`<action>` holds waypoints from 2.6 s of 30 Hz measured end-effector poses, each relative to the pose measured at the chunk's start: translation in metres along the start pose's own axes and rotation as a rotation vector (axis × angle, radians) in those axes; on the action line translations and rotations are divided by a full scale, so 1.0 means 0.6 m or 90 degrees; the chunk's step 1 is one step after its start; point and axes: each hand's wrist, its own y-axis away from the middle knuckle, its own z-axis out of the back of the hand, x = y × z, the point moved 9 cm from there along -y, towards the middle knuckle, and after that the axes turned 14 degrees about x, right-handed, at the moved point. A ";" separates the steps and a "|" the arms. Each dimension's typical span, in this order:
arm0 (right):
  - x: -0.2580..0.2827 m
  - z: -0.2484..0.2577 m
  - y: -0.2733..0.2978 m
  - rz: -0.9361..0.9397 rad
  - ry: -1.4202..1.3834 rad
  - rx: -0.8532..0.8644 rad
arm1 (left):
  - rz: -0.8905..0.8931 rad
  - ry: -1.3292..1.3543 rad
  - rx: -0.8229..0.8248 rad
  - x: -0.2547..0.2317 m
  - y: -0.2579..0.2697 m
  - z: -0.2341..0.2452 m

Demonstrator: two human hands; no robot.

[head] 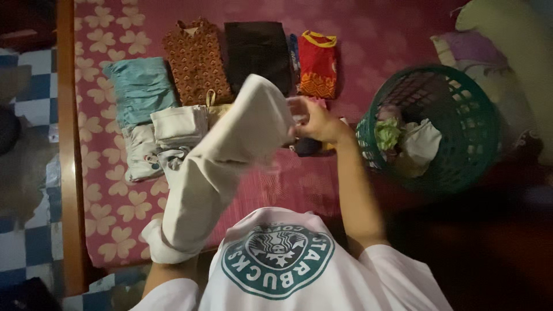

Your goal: The person takes clothes from a green laundry basket and folds them on a bed, arranging folded items in piles by type. They fold small garments, a dark bra, white shirts and other clothing pieces, smoothing and stacking each folded item on the bed.

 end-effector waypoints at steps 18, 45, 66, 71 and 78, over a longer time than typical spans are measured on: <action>-0.050 0.088 -0.020 0.002 -0.331 -0.326 | -0.018 0.102 -0.014 -0.008 0.017 -0.005; 0.023 0.227 0.042 0.274 -0.122 -0.438 | -0.083 -0.189 -0.219 -0.175 -0.170 0.164; 0.046 0.251 0.036 0.385 -0.155 -0.407 | -0.313 -0.346 -0.113 -0.298 -0.131 0.177; 0.044 0.267 0.050 0.348 -0.085 -0.492 | -0.330 -0.546 -0.267 -0.330 -0.127 0.186; 0.024 0.263 0.069 0.346 -0.149 -0.472 | -0.415 -0.581 -0.210 -0.334 -0.115 0.136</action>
